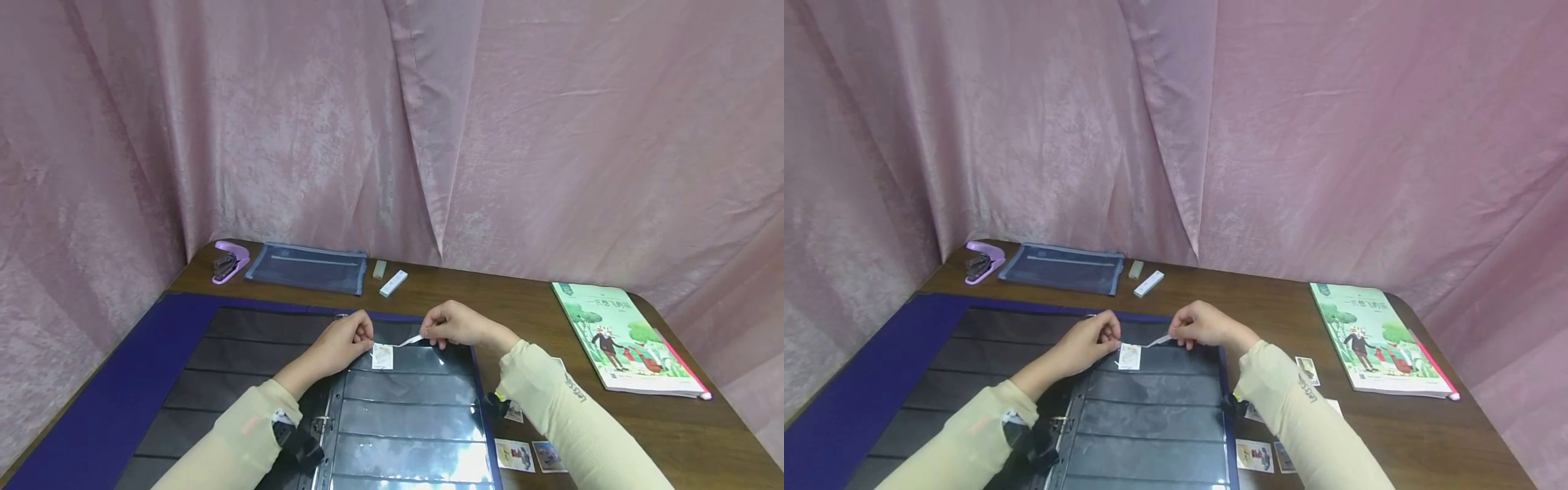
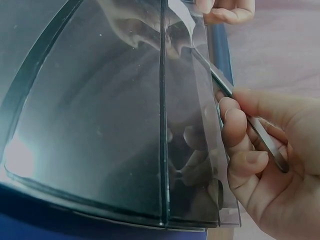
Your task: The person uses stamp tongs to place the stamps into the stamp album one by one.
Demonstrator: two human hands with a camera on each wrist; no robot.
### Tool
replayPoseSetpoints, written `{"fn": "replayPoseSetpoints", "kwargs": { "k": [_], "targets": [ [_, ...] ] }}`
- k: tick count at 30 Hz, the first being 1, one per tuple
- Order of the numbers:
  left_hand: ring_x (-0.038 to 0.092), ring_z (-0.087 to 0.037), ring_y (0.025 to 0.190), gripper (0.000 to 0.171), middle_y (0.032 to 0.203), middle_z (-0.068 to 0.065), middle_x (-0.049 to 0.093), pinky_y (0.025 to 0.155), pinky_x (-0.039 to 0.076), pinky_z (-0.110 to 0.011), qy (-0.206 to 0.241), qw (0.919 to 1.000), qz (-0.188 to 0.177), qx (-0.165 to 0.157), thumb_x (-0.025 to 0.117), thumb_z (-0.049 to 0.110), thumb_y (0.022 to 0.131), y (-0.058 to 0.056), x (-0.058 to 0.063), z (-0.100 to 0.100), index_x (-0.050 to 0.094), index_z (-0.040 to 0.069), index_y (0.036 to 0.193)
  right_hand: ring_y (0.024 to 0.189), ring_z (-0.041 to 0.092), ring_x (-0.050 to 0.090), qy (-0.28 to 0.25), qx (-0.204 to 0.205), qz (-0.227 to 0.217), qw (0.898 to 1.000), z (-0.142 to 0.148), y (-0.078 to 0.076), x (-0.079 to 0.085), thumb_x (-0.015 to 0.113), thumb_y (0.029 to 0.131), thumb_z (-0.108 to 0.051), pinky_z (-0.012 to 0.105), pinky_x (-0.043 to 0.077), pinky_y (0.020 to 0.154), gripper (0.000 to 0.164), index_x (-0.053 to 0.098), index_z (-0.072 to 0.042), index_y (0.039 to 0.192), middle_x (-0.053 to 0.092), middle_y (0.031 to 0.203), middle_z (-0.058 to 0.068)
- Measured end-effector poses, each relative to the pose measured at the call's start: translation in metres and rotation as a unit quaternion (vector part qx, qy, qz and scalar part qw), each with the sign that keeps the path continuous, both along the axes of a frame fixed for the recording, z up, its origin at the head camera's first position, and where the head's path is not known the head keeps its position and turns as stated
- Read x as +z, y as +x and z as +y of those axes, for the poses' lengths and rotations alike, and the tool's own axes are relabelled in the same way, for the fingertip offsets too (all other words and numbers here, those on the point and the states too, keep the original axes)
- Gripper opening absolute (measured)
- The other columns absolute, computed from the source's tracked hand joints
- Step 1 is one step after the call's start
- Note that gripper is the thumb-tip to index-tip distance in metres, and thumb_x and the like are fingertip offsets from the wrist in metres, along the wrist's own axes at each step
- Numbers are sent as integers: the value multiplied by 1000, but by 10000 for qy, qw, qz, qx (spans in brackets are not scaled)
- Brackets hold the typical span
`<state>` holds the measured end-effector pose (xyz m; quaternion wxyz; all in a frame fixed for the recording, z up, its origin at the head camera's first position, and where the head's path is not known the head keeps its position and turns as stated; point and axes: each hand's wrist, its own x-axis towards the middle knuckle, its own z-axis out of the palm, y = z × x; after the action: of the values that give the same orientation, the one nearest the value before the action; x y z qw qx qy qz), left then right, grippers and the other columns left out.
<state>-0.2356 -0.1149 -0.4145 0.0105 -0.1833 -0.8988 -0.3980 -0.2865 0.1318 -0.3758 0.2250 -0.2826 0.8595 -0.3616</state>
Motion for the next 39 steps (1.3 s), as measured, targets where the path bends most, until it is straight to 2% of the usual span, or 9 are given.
{"fn": "replayPoseSetpoints", "kwargs": {
  "k": [6, 14, 23, 29, 39],
  "targets": [
    [46, -8, 69, 16, 74, 2, 52, 63, 39, -20, 1, 10000, 45, -25, 65, 7, 79, 0, -1, 0, 50, 12, 80, 51, 11, 50, 21, -2, -1, 10000, 2, 1, 2, 56, 87, -12, 18, 33, 40, 17, 65, 2, 89, 60, 67, 8],
    [46, -7, 69, 16, 74, 4, 52, 63, 39, -19, 13, 9999, -80, 89, 66, 8, 79, -3, -3, 1, 50, 13, 79, 53, 16, 52, 23, -277, 100, 9996, 11, 1, 9, 56, 87, -14, 19, 35, 41, 16, 66, -2, 89, 59, 67, 4],
    [46, -8, 70, 15, 74, 3, 52, 63, 39, -19, -53, 9999, -91, 83, 65, 8, 80, -2, -3, 2, 51, 12, 79, 54, 16, 52, -167, -316, 109, 9993, 31, 6, 27, 57, 88, -22, 18, 32, 41, 25, 63, 1, 94, 60, 75, 19],
    [46, -8, 69, 14, 73, 4, 51, 62, 38, -20, -45, 9998, -197, 65, 65, 10, 80, -1, -1, 1, 51, 13, 79, 55, 14, 53, -244, -366, 119, 9990, 46, 11, 40, 55, 89, -22, 20, 34, 43, 26, 62, 3, 95, 58, 71, 12],
    [46, -8, 68, 14, 72, 4, 51, 61, 38, -19, -49, 9998, -215, -6, 65, 11, 80, -2, -2, 0, 52, 14, 79, 54, 9, 50, -164, -599, 283, 9977, 66, 21, 52, 56, 88, -22, 23, 41, 47, 20, 63, -4, 90, 57, 68, 9]
  ]
}}
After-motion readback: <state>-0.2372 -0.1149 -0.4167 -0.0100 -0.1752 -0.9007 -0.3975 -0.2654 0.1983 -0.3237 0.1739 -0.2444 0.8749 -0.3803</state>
